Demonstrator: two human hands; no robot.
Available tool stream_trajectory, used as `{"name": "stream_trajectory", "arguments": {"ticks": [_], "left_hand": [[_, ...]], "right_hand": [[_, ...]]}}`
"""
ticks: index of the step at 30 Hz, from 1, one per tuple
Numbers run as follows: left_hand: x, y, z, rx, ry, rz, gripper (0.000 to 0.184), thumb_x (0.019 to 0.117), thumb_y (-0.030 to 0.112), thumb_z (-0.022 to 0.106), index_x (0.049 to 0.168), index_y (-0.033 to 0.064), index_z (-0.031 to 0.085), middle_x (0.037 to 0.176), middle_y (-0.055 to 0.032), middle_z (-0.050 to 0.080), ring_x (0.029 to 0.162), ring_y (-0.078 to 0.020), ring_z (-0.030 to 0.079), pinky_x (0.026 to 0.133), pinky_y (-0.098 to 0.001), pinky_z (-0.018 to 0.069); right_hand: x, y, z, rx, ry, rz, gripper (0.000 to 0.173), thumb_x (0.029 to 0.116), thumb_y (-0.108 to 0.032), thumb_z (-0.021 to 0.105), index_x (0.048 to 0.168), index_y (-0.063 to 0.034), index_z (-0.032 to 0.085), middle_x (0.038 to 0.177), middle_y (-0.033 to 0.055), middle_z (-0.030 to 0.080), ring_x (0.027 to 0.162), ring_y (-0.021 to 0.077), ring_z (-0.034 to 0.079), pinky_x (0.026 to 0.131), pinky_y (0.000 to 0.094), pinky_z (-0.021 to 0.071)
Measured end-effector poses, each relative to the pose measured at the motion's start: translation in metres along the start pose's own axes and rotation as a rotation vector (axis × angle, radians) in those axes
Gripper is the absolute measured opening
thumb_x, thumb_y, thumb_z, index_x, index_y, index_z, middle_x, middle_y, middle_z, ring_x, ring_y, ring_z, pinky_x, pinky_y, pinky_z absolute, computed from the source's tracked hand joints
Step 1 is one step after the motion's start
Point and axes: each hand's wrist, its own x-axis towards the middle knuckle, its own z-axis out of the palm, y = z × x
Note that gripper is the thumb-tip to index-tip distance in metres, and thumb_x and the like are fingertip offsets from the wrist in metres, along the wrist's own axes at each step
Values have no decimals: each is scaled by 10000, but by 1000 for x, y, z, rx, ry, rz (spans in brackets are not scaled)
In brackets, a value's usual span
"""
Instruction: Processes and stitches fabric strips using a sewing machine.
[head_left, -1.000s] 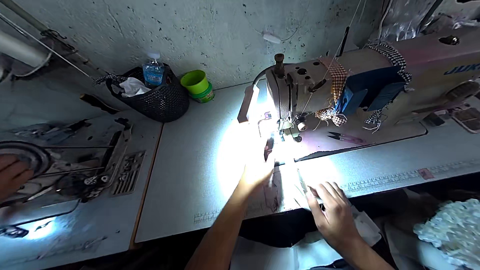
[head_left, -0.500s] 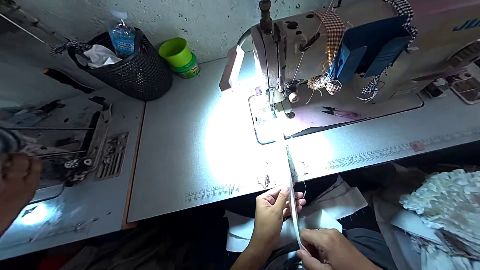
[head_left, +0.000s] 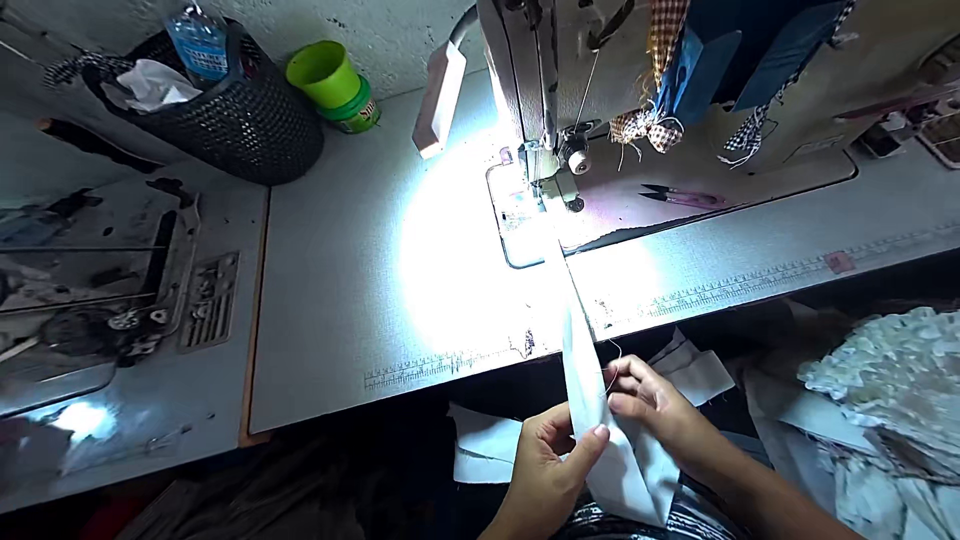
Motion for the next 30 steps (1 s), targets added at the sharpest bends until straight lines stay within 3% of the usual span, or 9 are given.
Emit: {"name": "stream_trajectory", "arguments": {"ticks": [2, 5, 9, 15, 18, 23, 26, 28, 30], "left_hand": [[-4, 1, -1, -23, -15, -19, 146, 980, 7, 597, 1085, -4, 698, 939, -4, 762, 847, -58, 729, 792, -256, 616], [-14, -8, -1, 323, 18, 46, 124, 981, 89, 635, 957, -3, 715, 769, 4, 720, 664, -24, 679, 629, -211, 591], [-17, -21, 1, 1061, -69, 305, 305, 953, 235, 585, 677, 107, 570, 514, 6, 468, 445, -111, 498, 405, -293, 391], [-14, -10, 12, 1349, -191, 254, 296, 943, 241, 539, 694, 114, 637, 524, -20, 539, 481, -179, 606, 406, -361, 430], [-14, -9, 13, 1394, -218, 244, 292, 934, 241, 533, 694, 114, 639, 526, -24, 540, 482, -189, 609, 399, -362, 419], [-12, -7, 0, 1196, -146, 140, 378, 950, 288, 490, 623, 124, 586, 509, -11, 503, 471, -171, 561, 417, -388, 388], [2, -8, -10, 807, 48, 8, 323, 999, 347, 542, 851, 118, 715, 661, 64, 628, 572, -34, 594, 521, -252, 496], [13, -11, -9, 448, 114, -52, 179, 969, 233, 691, 991, 64, 748, 804, 26, 726, 672, -31, 675, 595, -205, 573], [21, -15, -5, 172, 161, -79, 76, 902, 55, 750, 949, -5, 748, 810, -41, 738, 686, -73, 694, 637, -226, 596]], "right_hand": [[4, -6, 3, 234, -72, 46, 355, 961, -335, 685, 1177, -66, 597, 977, -10, 712, 886, 68, 692, 798, 246, 581], [0, -6, 17, 134, 44, -2, 36, 907, -70, 706, 918, -58, 674, 771, -21, 689, 691, 32, 657, 656, 186, 558], [-8, 12, 23, -131, 209, -77, 51, 889, -76, 699, 883, -60, 747, 757, -36, 714, 657, 0, 652, 625, 157, 556], [-11, 11, 20, -91, 112, -92, 183, 946, -16, 578, 959, -23, 761, 873, 1, 755, 776, 14, 694, 732, 175, 583], [-12, 12, 20, -59, 115, -92, 193, 961, -64, 561, 895, -47, 742, 796, -27, 723, 707, 5, 660, 671, 174, 555], [-11, 18, 22, -208, 218, -119, 104, 886, -136, 726, 807, -74, 755, 694, -46, 697, 597, -20, 620, 566, 147, 530], [-13, 15, 23, -316, 262, -149, 105, 857, -162, 747, 778, -94, 742, 683, -62, 686, 596, -34, 618, 564, 142, 535], [-13, 11, 25, -368, 280, -138, 89, 822, -162, 738, 749, -120, 708, 654, -83, 652, 571, -48, 589, 531, 130, 503], [-11, 9, 26, -402, 295, -122, 150, 800, -185, 758, 709, -143, 645, 608, -96, 587, 527, -52, 528, 486, 125, 438]]}}
